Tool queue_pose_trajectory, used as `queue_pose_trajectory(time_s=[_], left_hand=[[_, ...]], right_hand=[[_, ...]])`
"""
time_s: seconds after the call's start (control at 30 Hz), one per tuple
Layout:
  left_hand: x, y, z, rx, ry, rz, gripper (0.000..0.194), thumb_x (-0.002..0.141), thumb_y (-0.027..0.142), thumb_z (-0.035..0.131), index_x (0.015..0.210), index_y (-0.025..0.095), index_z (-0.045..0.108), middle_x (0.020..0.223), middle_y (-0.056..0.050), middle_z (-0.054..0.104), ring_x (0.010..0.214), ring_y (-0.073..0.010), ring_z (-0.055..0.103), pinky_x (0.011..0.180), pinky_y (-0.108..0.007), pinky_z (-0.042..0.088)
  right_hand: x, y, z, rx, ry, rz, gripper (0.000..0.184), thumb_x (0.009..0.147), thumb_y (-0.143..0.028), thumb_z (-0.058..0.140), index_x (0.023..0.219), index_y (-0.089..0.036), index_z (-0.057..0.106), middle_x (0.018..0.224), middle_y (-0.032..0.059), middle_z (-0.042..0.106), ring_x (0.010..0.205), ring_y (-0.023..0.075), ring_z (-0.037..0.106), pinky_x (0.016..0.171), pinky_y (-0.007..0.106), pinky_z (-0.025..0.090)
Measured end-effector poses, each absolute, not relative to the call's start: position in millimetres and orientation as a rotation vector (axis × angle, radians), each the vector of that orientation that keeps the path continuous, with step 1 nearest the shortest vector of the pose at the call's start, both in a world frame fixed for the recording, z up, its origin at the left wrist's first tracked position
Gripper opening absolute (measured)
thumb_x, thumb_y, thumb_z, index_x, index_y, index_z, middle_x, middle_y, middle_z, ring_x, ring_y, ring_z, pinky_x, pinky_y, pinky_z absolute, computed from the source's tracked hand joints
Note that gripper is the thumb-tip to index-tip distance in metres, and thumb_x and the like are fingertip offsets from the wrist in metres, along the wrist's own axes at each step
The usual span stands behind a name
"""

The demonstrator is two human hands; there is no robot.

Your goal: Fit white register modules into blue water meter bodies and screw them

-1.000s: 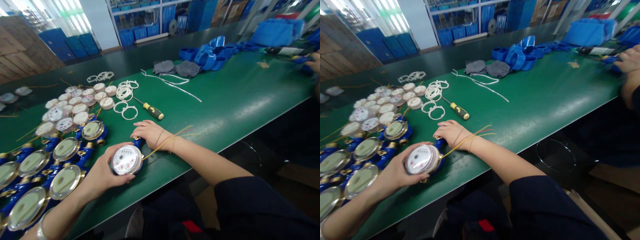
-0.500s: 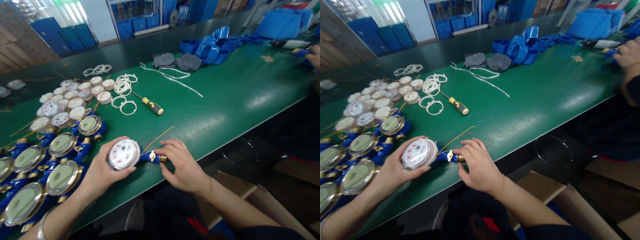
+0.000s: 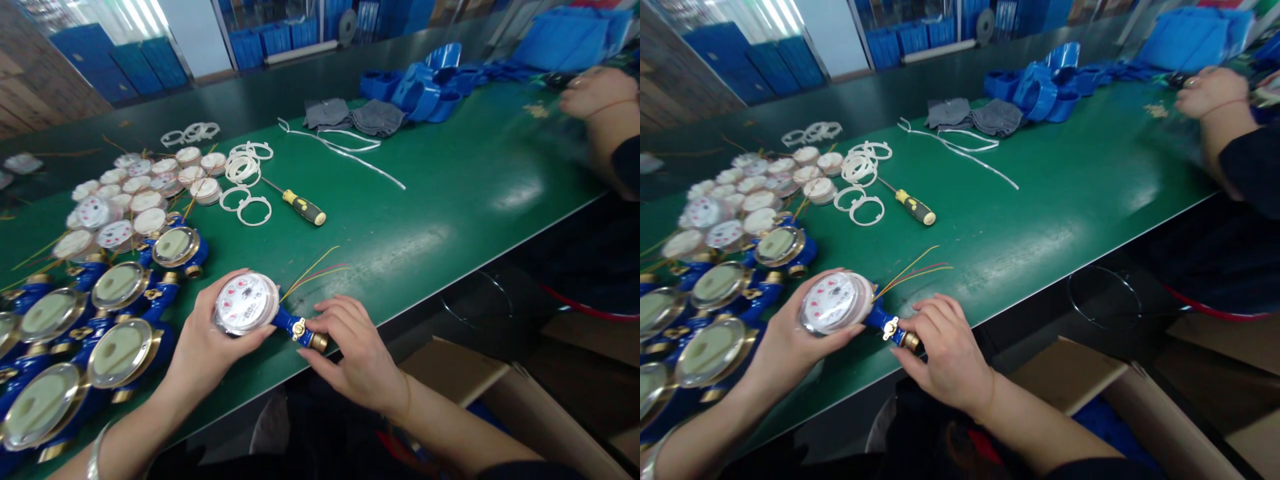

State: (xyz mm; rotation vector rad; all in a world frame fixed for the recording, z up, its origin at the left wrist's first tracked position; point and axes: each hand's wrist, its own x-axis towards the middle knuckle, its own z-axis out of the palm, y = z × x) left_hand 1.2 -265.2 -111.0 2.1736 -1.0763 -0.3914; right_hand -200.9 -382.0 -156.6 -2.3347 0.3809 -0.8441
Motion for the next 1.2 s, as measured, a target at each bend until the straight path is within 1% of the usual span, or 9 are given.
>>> queue_pose_trajectory(time_s=[0.17, 0.43, 0.6, 0.77, 0.87, 0.97, 1.03, 1.2], left_hand=[[1, -264, -112, 2.184, -1.087, -0.352, 0.080, 0.059, 0.052, 0.082, 0.128, 0.024, 0.053, 0.126, -0.008, 0.063, 0.113, -0.0303, 0.062, 0.103, -0.048, 0.046], [-2, -265, -111, 2.186, -1.066, -0.312, 0.080, 0.058, 0.054, 0.083, 0.126, 0.023, 0.055, 0.126, -0.008, 0.063, 0.112, -0.0294, 0.061, 0.102, -0.047, 0.047], [0, -263, -112, 2.189, -1.076, -0.352, 0.080, 0.059, 0.054, 0.083, 0.127, 0.024, 0.054, 0.126, -0.008, 0.062, 0.113, -0.0291, 0.061, 0.103, -0.048, 0.046], [2, -262, -114, 2.142, -1.005, -0.460, 0.087, 0.056, 0.054, 0.084, 0.131, 0.027, 0.050, 0.130, -0.008, 0.059, 0.118, -0.0309, 0.057, 0.107, -0.052, 0.041], [6, -262, -113, 2.086, -1.010, -0.530, 0.086, 0.058, 0.054, 0.084, 0.131, 0.026, 0.049, 0.132, -0.008, 0.058, 0.119, -0.0311, 0.057, 0.108, -0.051, 0.041], [11, -259, -111, 2.021, -1.053, -0.627, 0.085, 0.059, 0.053, 0.084, 0.129, 0.024, 0.046, 0.129, -0.008, 0.058, 0.118, -0.0299, 0.058, 0.105, -0.047, 0.046], [12, -256, -110, 2.029, -1.087, -0.645, 0.085, 0.061, 0.052, 0.083, 0.130, 0.023, 0.043, 0.131, -0.009, 0.057, 0.120, -0.0298, 0.057, 0.104, -0.045, 0.047], [8, -252, -104, 2.099, -1.123, -0.668, 0.077, 0.071, 0.051, 0.076, 0.134, 0.026, 0.039, 0.137, -0.009, 0.052, 0.126, -0.0299, 0.053, 0.109, -0.050, 0.043]], right_hand=[[-199, -382, -156, -2.313, 0.389, -0.859, 0.022, 0.084, -0.028, 0.070, 0.098, -0.015, 0.059, 0.091, 0.0067, 0.065, 0.100, 0.0213, 0.060, 0.096, 0.041, 0.044], [-198, -380, -156, -2.304, 0.412, -0.849, 0.021, 0.083, -0.026, 0.070, 0.097, -0.014, 0.059, 0.093, 0.0087, 0.064, 0.100, 0.0227, 0.059, 0.092, 0.041, 0.045], [-198, -383, -156, -2.337, 0.389, -0.838, 0.020, 0.084, -0.027, 0.069, 0.096, -0.015, 0.059, 0.091, 0.0071, 0.065, 0.101, 0.0226, 0.060, 0.094, 0.043, 0.043], [-198, -386, -154, -2.336, 0.388, -0.820, 0.020, 0.083, -0.027, 0.069, 0.097, -0.016, 0.060, 0.092, 0.0082, 0.065, 0.103, 0.0236, 0.059, 0.094, 0.042, 0.044], [-199, -395, -152, -2.332, 0.383, -0.782, 0.021, 0.083, -0.028, 0.070, 0.098, -0.016, 0.061, 0.094, 0.0077, 0.066, 0.106, 0.0242, 0.058, 0.094, 0.043, 0.044], [-195, -412, -151, -2.342, 0.382, -0.723, 0.023, 0.085, -0.027, 0.069, 0.105, -0.019, 0.063, 0.102, 0.0064, 0.068, 0.114, 0.0243, 0.055, 0.099, 0.045, 0.042], [-188, -427, -151, -2.349, 0.377, -0.690, 0.024, 0.088, -0.025, 0.065, 0.112, -0.021, 0.064, 0.110, 0.0058, 0.069, 0.118, 0.0234, 0.053, 0.102, 0.045, 0.041], [-163, -454, -148, -2.354, 0.303, -0.605, 0.028, 0.095, -0.028, 0.055, 0.122, -0.026, 0.063, 0.123, 0.0054, 0.065, 0.119, 0.0194, 0.053, 0.104, 0.045, 0.043]])
